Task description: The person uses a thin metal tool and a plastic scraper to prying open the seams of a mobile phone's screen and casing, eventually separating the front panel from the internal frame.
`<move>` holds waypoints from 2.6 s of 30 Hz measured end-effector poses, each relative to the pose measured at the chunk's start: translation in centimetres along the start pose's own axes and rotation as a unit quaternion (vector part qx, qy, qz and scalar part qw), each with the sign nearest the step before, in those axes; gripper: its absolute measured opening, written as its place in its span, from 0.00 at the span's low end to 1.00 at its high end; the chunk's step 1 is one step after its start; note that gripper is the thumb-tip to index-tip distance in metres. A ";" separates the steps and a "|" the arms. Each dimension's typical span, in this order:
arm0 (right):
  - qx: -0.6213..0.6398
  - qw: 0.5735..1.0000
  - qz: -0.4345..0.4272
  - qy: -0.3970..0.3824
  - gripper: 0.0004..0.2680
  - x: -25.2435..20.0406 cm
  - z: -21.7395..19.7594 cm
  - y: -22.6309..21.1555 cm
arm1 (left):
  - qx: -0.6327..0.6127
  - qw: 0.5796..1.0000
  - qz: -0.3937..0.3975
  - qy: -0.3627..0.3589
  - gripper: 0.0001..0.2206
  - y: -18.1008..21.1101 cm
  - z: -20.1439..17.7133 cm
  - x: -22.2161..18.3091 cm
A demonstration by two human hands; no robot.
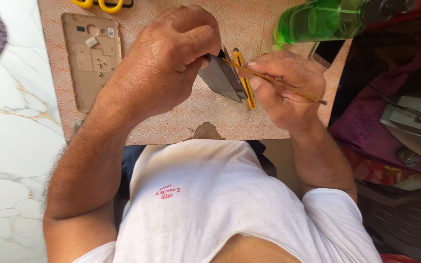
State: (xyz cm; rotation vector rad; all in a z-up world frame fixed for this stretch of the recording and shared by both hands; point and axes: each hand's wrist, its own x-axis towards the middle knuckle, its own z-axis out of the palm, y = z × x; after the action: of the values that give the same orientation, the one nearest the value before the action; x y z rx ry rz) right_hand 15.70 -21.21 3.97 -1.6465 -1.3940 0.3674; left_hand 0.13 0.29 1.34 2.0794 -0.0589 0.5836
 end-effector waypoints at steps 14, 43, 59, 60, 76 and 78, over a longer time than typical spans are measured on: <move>0.291 0.924 0.109 0.222 0.06 -3.7 6.8 2.8 | -0.076 0.982 -0.125 0.121 0.16 -0.2 5.1 -0.4; -0.025 0.987 0.091 0.127 0.07 -1.5 3.0 0.5 | -0.097 0.963 -0.195 0.156 0.48 -0.4 10.1 -2.8; -0.177 0.981 0.022 0.076 0.05 -0.7 2.1 -1.7 | -0.124 0.958 -0.190 0.176 0.48 -0.1 9.9 -2.6; -0.172 0.982 0.024 0.074 0.05 -0.7 2.1 -1.7 | -0.121 0.957 -0.191 0.180 0.48 -0.1 9.9 -2.6; -0.233 0.972 0.002 -0.010 0.07 0.5 1.3 -4.4 | -0.138 0.958 -0.174 0.180 0.45 0.1 9.9 -2.7; -0.242 0.970 -0.001 -0.015 0.07 0.5 1.3 -4.6 | -0.138 0.959 -0.170 0.179 0.45 0.1 9.9 -2.7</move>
State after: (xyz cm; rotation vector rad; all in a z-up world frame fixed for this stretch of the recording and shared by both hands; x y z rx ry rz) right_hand 12.08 -20.46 7.03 -2.0338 -1.5947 0.0469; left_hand 1.47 -8.30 -4.07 1.6386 0.3990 0.6854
